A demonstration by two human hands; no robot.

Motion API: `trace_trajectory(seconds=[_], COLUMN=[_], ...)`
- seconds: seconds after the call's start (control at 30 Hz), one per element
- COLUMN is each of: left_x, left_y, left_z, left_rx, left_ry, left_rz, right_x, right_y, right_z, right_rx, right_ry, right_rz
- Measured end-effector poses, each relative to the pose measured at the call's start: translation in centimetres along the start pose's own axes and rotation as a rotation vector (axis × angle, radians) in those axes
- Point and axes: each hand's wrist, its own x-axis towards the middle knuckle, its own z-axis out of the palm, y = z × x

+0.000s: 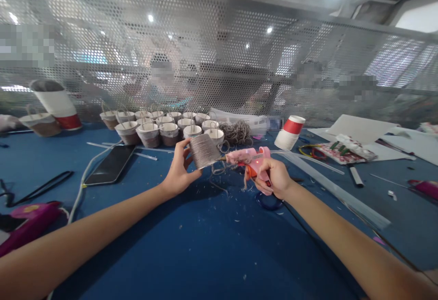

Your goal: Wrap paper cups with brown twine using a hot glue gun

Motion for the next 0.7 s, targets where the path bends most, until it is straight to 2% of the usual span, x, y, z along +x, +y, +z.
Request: trace_trajectory(seconds=[0.1, 0.33, 0.7], left_x=[-0.01, -0.10, -0.14], left_y=[-0.04, -0.01, -0.07], left_z=[-0.01, -0.08, -0.02], left_rx=[0.016, 0.035, 0.004], left_ry=[-0.004, -0.025, -0.026], left_rz=[0.002, 0.005, -0.005], right_x=[0.01, -0.01, 0.05], right_y=[0.21, 0.85, 0.95], right_z=[-0.07, 0.36, 0.37], right_rx=[0.004, 0.038, 0.048], right_ry=[0.000, -0.003, 0.032], right_rz=[0.017, -0.053, -0.037])
